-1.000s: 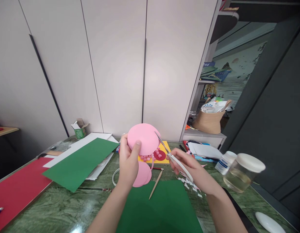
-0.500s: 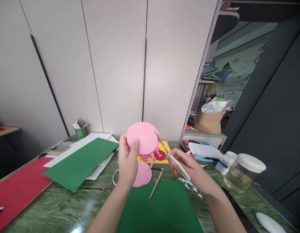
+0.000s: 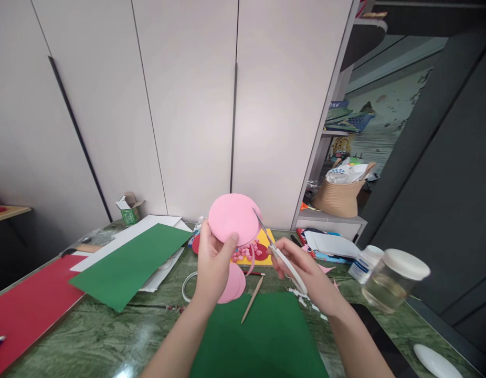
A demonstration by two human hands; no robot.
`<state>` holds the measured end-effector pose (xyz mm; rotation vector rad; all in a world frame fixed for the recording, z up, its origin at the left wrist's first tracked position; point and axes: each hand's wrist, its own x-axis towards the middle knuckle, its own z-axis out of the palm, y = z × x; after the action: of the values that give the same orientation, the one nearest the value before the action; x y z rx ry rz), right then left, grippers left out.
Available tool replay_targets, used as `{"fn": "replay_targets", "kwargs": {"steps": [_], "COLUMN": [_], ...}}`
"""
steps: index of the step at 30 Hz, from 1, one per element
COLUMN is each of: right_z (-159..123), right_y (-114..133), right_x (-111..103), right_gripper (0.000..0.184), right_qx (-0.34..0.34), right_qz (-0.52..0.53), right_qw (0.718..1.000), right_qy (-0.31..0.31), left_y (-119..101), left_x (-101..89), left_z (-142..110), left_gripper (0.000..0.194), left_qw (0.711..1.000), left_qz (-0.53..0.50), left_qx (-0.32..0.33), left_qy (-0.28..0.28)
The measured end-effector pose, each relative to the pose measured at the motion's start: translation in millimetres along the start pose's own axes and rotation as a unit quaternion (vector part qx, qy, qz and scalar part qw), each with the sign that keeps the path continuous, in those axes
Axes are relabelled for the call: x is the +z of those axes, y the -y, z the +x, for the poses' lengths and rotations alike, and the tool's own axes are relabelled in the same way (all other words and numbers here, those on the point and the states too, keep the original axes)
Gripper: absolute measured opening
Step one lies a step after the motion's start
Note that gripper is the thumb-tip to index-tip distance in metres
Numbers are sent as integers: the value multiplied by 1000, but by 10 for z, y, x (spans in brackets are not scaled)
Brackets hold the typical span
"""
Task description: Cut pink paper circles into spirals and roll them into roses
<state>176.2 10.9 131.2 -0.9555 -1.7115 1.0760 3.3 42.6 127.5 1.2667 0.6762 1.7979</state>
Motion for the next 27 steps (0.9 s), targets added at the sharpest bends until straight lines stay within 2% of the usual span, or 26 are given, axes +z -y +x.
{"fn": "replay_targets", "kwargs": {"steps": [13,27], "right_z": [4,11], "right_y": [-38,-70], "right_x": [13,4], "right_gripper": [20,22], "right_qx": [9,5], "right_qz": [5,-23], "right_qw": [1000,1000], "right_qy": [-6,-3], "left_y": [-31,14], "left_x": [1,-18], "left_z": [-5,20], "left_gripper": [37,30], "left_qw": [1000,1000], "left_qz": [15,15], "left_qx": [-5,15], "left_qy": [6,-16]}}
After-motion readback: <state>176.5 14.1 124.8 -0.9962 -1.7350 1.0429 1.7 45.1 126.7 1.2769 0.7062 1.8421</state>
